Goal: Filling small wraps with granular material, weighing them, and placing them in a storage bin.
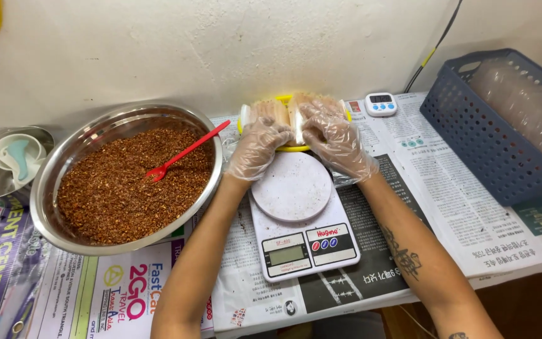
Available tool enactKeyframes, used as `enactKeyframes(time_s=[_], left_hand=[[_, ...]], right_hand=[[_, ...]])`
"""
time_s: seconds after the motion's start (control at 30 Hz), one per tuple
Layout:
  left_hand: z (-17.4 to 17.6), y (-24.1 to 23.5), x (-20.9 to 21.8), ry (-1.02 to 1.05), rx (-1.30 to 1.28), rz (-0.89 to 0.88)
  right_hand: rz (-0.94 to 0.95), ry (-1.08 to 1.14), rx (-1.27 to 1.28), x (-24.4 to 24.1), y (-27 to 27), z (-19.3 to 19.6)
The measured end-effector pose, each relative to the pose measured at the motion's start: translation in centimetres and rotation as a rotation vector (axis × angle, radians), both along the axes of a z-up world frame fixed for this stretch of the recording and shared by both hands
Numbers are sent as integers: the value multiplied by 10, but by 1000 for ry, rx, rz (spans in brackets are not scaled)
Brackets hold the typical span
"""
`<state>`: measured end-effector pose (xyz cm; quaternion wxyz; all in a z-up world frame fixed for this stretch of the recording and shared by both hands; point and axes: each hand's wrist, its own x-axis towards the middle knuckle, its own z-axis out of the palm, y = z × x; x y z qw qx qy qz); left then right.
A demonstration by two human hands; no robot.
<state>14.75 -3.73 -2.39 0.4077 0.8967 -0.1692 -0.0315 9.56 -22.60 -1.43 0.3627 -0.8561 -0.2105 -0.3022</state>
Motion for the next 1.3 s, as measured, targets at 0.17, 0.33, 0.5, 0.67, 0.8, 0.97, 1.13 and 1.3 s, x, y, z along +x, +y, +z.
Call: enactKeyframes(time_s=[0.17,0.33,0.5,0.67,0.8,0.97,1.13,1.3], left_hand=[[14,8,-1,-613,655,-277],[-50,15,30,-899,367,-273],[-47,21,21,-830,46,-185],[-31,21,15,-864,19,-213],[-29,22,10,-726,-148,-223],[-37,19,13,-635,-244,-145],[-27,20,4,-567,-262,-46],[-28,19,10,-548,-340,-115]], right_hand=[[-21,-61,-46,2,-4,-10],[7,-118,-87,-16,9,23],[27,-129,-64,-17,7,25],[-13,-234,-142,-13,5,20],[-117,-420,-399,2,6,5],[-38,-220,-461,17,-1,-14],[-125,-151,-501,0,20,31],[-109,-34,-356,37,16,9]])
